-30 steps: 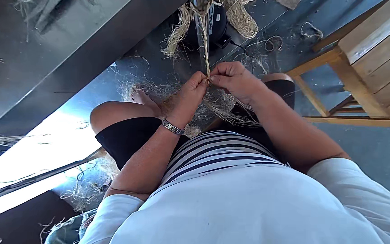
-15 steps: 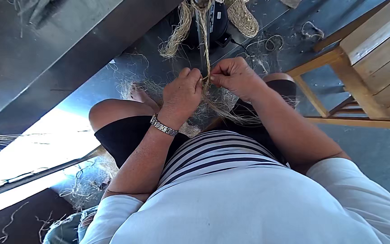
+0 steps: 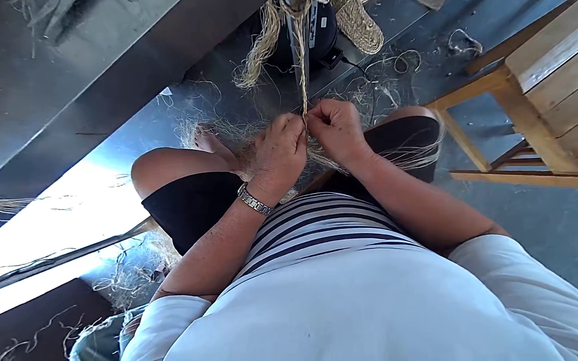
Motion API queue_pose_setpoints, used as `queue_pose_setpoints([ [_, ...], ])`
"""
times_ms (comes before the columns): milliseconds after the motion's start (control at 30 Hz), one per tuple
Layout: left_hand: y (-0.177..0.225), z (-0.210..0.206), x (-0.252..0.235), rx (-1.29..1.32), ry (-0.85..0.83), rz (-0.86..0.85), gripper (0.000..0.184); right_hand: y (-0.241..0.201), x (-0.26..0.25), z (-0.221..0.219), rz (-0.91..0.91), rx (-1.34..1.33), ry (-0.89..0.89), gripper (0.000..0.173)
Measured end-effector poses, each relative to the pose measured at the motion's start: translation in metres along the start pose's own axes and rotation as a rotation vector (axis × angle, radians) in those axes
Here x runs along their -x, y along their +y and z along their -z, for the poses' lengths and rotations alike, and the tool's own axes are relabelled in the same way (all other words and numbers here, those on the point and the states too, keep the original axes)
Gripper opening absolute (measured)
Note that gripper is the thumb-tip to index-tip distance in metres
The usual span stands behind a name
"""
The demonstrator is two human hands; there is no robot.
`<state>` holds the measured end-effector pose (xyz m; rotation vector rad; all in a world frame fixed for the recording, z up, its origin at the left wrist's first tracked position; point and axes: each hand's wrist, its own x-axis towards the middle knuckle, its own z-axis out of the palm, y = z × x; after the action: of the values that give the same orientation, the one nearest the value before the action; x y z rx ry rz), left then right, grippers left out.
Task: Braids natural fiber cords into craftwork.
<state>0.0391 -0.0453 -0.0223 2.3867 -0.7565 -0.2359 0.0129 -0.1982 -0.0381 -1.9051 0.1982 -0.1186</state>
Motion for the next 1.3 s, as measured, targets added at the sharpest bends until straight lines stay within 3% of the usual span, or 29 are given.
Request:
queue_pose_setpoints([
  [133,0.000,-0.002,0.001,-0.119,0.005,0.008,0.029,0.001,0.000,0.002,-0.090,-0.138,-0.044,0.014],
  [300,0.001,-0.005,0.001,-0.209,0.047,0.003,0.027,0.006,0.002,0.001,-0.259,-0.531,-0.098,0.009],
  [500,-0.004,-0.006,-0.001,-0.206,-0.024,-0.013,0.027,0.007,-0.001,0.004,-0.357,-0.536,-0.158,0.009],
  [567,-0.009,0.000,-0.006,0.035,-0.128,0.089,0.027,0.006,-0.001,0.006,-0.356,-0.521,-0.179,0.010],
  [700,-0.016,0.016,-0.012,0.894,-0.203,0.367,0.022,0.010,-0.002,0.013,-0.366,-0.534,-0.234,0.012],
  [800,-0.023,0.040,-0.007,1.133,-0.276,0.316,0.022,0.012,-0.003,0.019,-0.337,-0.526,-0.269,0.013],
  [900,-0.026,0.091,0.025,0.998,-0.311,0.177,0.020,0.011,-0.004,0.026,-0.315,-0.524,-0.295,0.013],
  [967,-0.031,0.133,0.063,0.803,-0.214,0.174,0.017,0.011,-0.003,0.030,-0.296,-0.536,-0.302,0.016],
  [1033,-0.043,0.172,0.105,0.548,-0.038,0.322,0.017,0.011,-0.003,0.031,-0.264,-0.517,-0.302,0.017],
  [1100,-0.063,0.200,0.141,0.135,0.088,0.508,0.014,0.008,-0.004,0.031,-0.209,-0.452,-0.295,0.016],
  [1200,-0.067,0.218,0.164,-0.573,0.037,0.740,0.036,0.006,-0.003,0.027,-0.110,-0.328,-0.275,0.014],
  [1233,-0.057,0.216,0.164,-0.662,0.053,0.721,0.039,0.006,-0.003,0.025,-0.086,-0.282,-0.267,0.014],
  [1300,-0.028,0.207,0.151,-0.685,0.159,0.489,0.042,0.005,-0.003,0.025,-0.058,-0.185,-0.254,0.014],
])
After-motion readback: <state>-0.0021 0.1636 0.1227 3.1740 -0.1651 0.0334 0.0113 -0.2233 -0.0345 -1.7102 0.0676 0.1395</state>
